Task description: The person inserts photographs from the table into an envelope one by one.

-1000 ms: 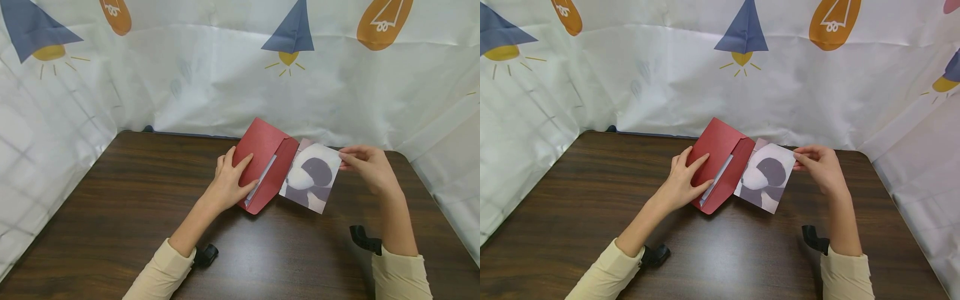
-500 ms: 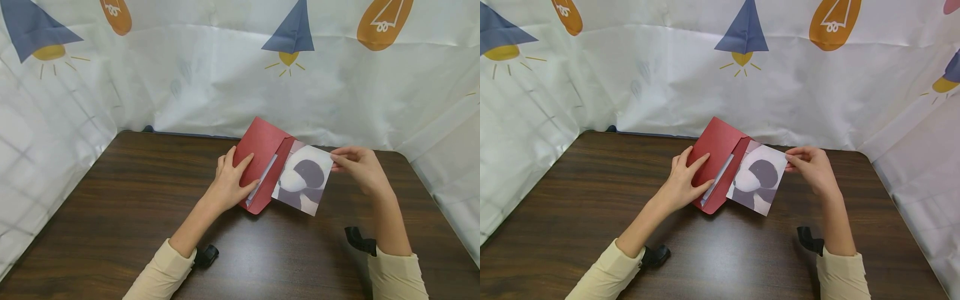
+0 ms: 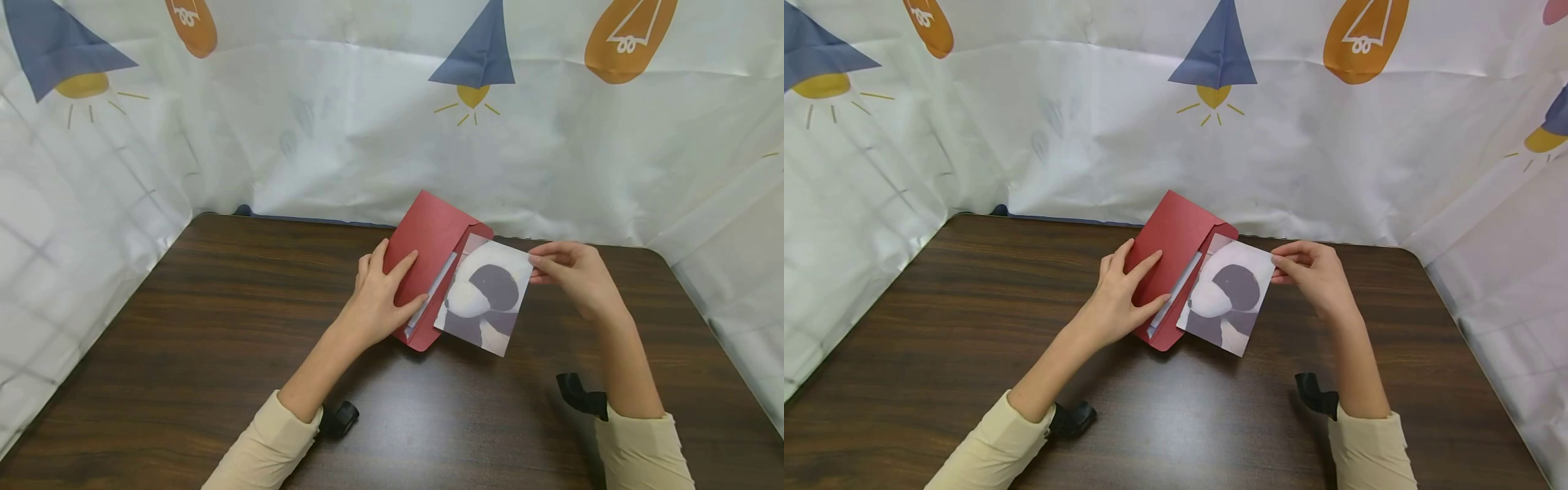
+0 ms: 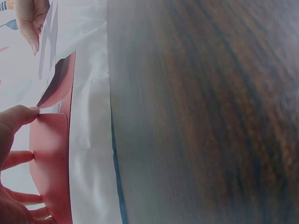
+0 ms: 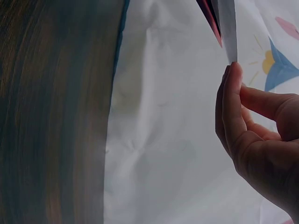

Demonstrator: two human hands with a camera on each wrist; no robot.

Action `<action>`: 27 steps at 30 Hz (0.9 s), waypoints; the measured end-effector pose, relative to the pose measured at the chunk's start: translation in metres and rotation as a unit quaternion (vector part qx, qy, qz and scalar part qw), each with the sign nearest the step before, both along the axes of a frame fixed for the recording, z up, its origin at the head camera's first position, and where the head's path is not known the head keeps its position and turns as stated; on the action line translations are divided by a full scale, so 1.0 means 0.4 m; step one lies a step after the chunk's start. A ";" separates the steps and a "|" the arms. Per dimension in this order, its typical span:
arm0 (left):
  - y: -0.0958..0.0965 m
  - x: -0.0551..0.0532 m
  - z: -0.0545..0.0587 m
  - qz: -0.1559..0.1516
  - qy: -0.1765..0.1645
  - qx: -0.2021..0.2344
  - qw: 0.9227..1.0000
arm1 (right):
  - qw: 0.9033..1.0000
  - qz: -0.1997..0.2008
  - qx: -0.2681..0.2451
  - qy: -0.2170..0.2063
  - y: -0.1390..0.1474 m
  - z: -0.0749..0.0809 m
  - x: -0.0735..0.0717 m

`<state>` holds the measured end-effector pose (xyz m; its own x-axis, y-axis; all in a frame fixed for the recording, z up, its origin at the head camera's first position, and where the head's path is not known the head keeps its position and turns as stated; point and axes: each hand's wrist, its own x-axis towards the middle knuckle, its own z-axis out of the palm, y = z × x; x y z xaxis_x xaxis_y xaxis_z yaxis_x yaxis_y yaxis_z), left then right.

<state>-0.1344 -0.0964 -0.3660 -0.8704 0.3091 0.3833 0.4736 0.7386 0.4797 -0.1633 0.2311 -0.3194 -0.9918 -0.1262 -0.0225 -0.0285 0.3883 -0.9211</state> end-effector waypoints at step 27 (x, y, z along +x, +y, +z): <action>0.007 0.006 0.000 -0.002 -0.001 0.005 1.000 | 0.999 0.000 -0.046 0.002 -0.036 -0.008 0.001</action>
<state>-0.1320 -0.0935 -0.3658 -0.8700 0.3085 0.3847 0.4754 0.7320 0.4880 -0.1627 0.2165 -0.3225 -0.9917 -0.1283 -0.0073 -0.0321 0.3026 -0.9526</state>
